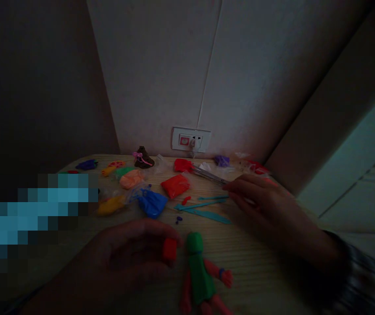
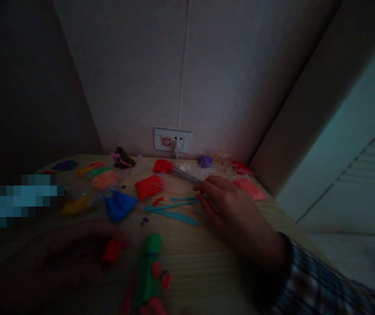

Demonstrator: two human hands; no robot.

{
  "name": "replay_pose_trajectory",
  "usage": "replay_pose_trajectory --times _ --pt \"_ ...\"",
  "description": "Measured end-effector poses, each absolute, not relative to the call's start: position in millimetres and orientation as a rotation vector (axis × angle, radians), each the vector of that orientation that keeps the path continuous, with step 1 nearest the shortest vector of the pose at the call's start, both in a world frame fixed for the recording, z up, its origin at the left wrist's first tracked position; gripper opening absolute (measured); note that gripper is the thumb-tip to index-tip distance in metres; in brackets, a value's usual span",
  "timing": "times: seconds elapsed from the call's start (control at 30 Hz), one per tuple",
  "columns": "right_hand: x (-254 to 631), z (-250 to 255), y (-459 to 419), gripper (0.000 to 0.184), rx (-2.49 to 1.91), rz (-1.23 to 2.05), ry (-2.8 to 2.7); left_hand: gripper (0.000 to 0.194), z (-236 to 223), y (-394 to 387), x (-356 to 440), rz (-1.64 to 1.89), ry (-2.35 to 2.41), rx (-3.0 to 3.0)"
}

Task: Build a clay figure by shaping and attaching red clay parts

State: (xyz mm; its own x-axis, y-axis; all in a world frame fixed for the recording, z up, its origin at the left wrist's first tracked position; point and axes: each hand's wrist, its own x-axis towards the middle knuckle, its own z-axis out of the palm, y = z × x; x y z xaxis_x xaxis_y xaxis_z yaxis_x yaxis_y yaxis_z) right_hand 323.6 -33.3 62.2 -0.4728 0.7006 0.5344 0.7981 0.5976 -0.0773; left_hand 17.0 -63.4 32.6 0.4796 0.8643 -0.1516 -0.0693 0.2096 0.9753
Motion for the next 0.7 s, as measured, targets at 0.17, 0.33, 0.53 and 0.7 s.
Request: replay_pose_trajectory --times 0.17,0.33,0.53,0.7 --pt "301 61 -55 0.03 -0.919 -0.284 -2.363 0.018 28 -62 14 0.737 0.733 1.16" --pt "284 56 -82 0.037 -0.733 -0.245 -2.32 0.016 37 -64 24 0.68 0.661 1.137" --pt "277 54 -93 0.037 -0.672 -0.127 -2.392 0.018 41 -74 37 0.707 0.714 1.135" --pt "277 45 -92 0.034 -0.557 -0.323 -2.33 0.02 44 -75 42 0.789 0.605 1.252"
